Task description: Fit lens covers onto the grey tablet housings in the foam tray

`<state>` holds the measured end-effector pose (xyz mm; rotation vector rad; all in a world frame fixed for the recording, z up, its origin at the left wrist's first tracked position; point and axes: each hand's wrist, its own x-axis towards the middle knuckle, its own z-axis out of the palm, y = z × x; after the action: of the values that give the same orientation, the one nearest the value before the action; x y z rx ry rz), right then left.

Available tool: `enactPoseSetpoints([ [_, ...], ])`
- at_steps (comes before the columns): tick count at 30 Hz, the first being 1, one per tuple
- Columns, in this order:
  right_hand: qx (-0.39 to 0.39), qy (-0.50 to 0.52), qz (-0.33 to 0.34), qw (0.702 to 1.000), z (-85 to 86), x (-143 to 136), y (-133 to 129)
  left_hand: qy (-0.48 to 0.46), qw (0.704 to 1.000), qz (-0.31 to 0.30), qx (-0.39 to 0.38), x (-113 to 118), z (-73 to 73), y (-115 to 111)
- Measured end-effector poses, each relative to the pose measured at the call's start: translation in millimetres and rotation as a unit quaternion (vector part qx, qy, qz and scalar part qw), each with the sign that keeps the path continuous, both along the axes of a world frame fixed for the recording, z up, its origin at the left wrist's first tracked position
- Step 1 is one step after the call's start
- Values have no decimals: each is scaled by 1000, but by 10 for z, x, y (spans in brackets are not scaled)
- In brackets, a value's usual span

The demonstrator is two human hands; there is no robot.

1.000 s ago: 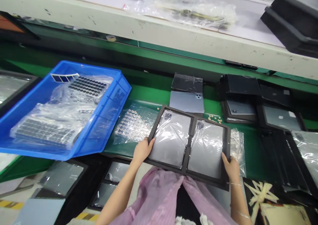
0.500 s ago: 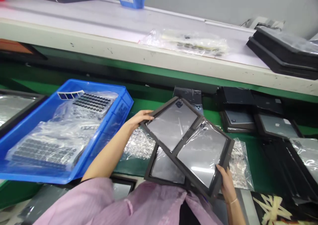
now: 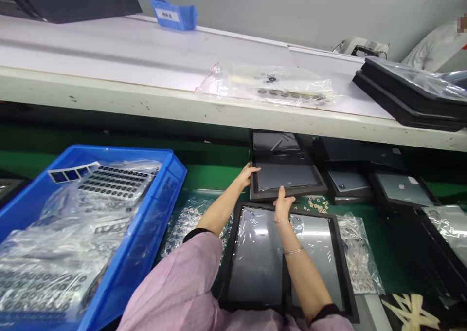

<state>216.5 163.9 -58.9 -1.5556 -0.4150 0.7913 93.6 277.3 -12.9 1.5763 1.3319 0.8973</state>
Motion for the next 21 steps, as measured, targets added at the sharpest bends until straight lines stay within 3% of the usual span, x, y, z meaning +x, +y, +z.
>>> enactPoseSetpoints([
  [4,-43,-32,100,994,-191,8,-177,-22,999,3,-45,-49,-272,155],
  [8,-46,-128,153,979,-216,215,-462,-13,997,23,-75,8,-512,323],
  [11,-53,-230,183,954,-169,543,-677,31,996,50,-66,54,-575,410],
  [14,-87,-346,191,914,-167,966,-983,97,992,80,-16,79,-509,398],
  [17,-126,-452,196,861,-224,1348,-1333,159,983,59,67,111,-403,177],
  [21,-149,-552,220,790,-343,1646,-1580,235,954,-109,149,225,-411,-539],
])
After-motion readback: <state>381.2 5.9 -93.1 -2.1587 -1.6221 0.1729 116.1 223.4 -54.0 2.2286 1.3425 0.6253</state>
